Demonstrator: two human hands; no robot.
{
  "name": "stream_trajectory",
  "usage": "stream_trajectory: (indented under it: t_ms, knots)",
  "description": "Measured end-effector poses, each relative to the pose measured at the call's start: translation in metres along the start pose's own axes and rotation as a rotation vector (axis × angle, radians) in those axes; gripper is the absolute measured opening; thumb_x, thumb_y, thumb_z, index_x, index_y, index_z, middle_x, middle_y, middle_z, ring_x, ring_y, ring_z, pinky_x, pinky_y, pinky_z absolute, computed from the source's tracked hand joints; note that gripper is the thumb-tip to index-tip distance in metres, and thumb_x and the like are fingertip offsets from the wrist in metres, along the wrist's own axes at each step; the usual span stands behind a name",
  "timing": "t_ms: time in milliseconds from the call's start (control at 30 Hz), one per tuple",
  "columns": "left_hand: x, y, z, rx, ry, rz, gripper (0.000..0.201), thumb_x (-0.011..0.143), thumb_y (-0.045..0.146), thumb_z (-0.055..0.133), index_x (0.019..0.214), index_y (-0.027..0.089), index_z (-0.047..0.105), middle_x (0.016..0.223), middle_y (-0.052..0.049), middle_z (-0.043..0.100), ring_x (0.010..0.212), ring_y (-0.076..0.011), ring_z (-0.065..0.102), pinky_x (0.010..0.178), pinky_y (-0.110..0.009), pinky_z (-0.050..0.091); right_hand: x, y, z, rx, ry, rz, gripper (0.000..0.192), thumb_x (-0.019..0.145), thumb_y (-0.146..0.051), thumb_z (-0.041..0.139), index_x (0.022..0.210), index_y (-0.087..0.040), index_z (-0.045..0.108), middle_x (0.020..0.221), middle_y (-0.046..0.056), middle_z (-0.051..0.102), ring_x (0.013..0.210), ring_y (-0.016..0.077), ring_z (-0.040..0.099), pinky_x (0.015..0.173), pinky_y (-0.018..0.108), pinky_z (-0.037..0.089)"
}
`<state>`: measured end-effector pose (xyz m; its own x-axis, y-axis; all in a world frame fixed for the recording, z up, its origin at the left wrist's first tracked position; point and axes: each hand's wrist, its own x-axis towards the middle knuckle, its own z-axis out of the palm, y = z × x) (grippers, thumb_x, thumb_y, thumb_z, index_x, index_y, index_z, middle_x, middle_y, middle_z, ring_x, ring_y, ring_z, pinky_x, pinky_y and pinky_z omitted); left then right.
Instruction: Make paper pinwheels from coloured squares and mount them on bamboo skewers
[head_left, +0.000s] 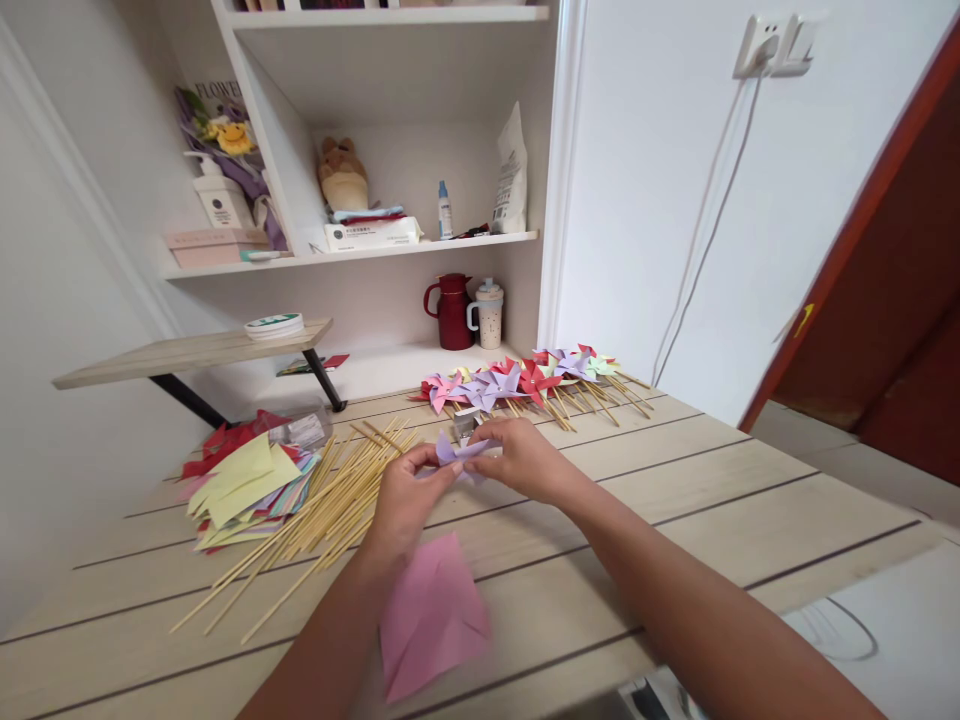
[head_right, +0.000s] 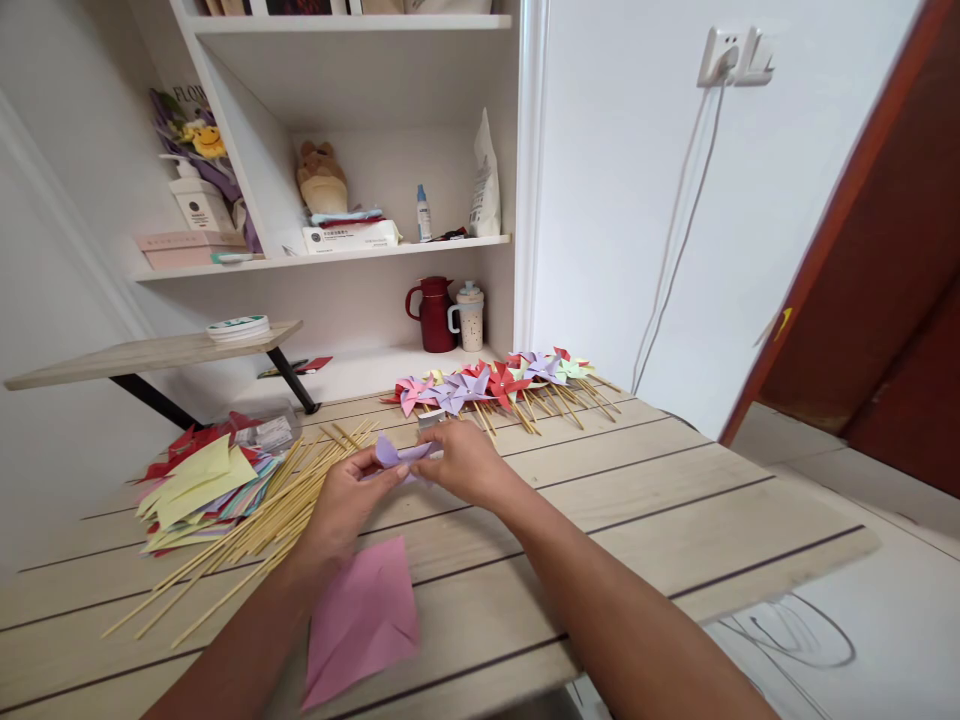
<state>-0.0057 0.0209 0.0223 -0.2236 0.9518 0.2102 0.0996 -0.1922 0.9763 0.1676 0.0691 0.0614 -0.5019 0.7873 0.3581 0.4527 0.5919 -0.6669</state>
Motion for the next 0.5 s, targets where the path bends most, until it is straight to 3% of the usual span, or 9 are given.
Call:
stream_trajectory:
  t_ms: [200, 300, 500]
  knots:
    - [-0.002, -0.004, 0.0, -0.201, 0.061, -0.125, 0.033, 0.061, 0.033, 0.087, 0.087, 0.016, 0.079, 0.084, -0.006, 0.077, 0.075, -0.0182, 0.067, 0.077, -0.029, 0.05, 0.008, 0.015, 0.001, 0.251, 0.186, 0.036, 0.014, 0.075, -0.02, 0.069, 0.089, -0.021, 0.071, 0.089, 0.003, 0.075, 0.085, 0.0208, 0.067, 0.078, 0.032, 0.047]
    - [0.0, -0.007, -0.002, -0.266, 0.086, -0.152, 0.034, 0.059, 0.033, 0.089, 0.086, 0.015, 0.079, 0.088, -0.008, 0.078, 0.077, -0.0185, 0.068, 0.079, -0.029, 0.05, 0.011, 0.025, -0.003, 0.325, 0.296, 0.081, 0.019, 0.078, -0.031, 0.066, 0.095, -0.021, 0.07, 0.083, 0.003, 0.073, 0.079, 0.0207, 0.066, 0.075, 0.034, 0.048]
    - [0.004, -0.01, -0.008, -0.376, 0.117, -0.229, 0.041, 0.053, 0.031, 0.093, 0.089, 0.015, 0.08, 0.091, -0.009, 0.079, 0.08, -0.0181, 0.07, 0.082, -0.029, 0.051, 0.014, 0.04, -0.007, 0.45, 0.285, 0.164, 0.02, 0.077, -0.04, 0.065, 0.075, -0.02, 0.063, 0.067, 0.002, 0.067, 0.065, 0.0178, 0.059, 0.068, 0.033, 0.045]
